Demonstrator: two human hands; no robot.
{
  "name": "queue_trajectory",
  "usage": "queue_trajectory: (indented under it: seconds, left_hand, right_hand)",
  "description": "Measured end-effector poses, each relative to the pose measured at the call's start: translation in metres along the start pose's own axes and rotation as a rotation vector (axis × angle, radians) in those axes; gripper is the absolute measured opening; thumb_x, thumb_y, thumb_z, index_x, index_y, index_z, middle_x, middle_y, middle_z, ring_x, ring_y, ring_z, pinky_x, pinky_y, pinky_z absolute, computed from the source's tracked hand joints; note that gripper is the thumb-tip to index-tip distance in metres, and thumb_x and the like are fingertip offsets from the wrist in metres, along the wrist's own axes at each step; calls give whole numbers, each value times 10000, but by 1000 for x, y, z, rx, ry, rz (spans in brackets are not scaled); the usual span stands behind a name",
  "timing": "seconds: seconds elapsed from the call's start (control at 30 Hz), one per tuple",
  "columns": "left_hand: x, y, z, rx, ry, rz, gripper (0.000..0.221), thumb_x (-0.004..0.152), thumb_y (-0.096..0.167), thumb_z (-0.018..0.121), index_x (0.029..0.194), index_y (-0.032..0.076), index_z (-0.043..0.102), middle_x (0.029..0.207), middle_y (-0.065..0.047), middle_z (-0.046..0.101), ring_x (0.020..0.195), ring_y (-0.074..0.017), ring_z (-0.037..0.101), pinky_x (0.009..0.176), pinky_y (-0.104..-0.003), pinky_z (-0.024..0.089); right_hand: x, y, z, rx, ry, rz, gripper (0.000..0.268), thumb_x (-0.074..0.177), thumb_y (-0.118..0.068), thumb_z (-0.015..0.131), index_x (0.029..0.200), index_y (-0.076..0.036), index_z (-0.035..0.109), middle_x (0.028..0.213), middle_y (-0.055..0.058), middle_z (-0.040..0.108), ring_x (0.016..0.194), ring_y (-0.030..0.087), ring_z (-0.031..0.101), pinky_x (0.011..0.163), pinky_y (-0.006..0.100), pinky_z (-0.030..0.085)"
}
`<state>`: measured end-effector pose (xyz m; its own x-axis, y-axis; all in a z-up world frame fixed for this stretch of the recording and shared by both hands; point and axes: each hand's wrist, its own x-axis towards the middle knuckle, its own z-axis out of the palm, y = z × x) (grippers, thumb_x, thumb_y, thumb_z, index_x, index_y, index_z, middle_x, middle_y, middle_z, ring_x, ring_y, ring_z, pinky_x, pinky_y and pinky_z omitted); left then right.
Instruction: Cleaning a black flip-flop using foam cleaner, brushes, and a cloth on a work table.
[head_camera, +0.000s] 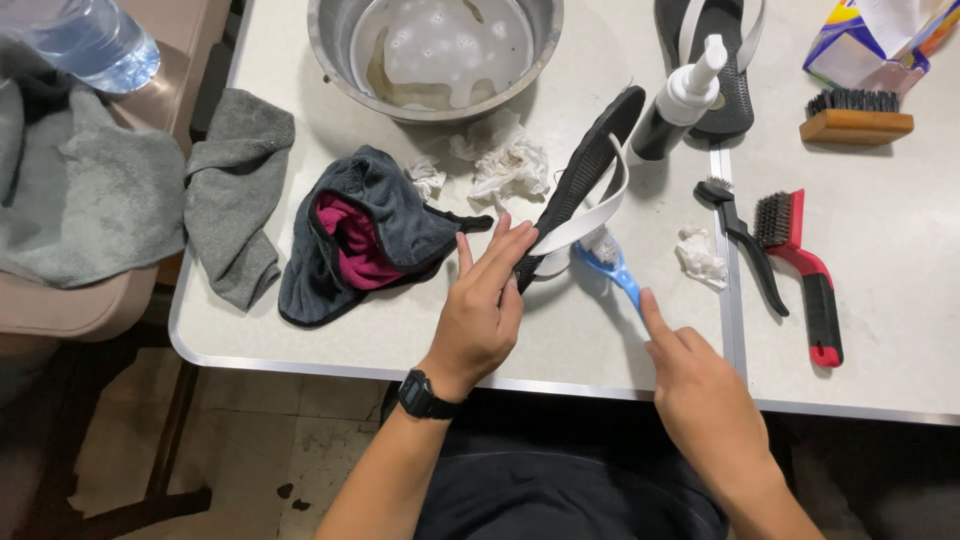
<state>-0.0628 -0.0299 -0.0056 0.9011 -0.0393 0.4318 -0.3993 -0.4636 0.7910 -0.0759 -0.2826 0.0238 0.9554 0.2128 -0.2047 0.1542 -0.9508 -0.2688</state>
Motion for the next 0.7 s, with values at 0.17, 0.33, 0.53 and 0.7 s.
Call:
queue_trajectory:
  seconds: [0.17, 0.33, 0.53, 0.7]
  left_hand:
    - [0, -4, 0, 17, -9, 21, 565, 960, -106, 399, 1508, 21, 454, 1555, -162, 518, 1544, -382, 378, 1269, -725, 46]
    - [-2, -2, 2, 51, -25, 43, 600, 945, -125, 396, 1523, 30, 435, 1573, -177, 495, 1550, -392, 368, 1263, -741, 48]
    - [-2, -2, 3, 46, -31, 44, 578, 952, -119, 398, 1510, 24, 449, 1558, -184, 509, 1543, -389, 377, 1264, -737, 45]
    - [-2, -2, 2, 27, -10, 26, 570, 960, -116, 395, 1515, 5, 437, 1562, -193, 500, 1548, -381, 361, 1268, -726, 40]
  right_hand:
    - [5, -1, -12, -4, -115, 3, 658, 1029, -262, 447, 1644, -420, 276, 837, 46, 529, 615, 321, 501, 590, 482, 427]
    - [8, 8, -5, 58, -90, -39, 659, 1026, -232, 444, 1651, -369, 288, 821, 73, 547, 606, 326, 511, 625, 492, 414]
    - [13, 2, -13, 59, -69, 72, 645, 1042, -236, 458, 1651, -377, 297, 761, 80, 501, 605, 320, 458, 582, 470, 396]
    - [1, -11, -4, 220, -187, 35, 753, 995, -153, 542, 1661, -357, 254, 737, 59, 525, 647, 246, 503, 622, 389, 421]
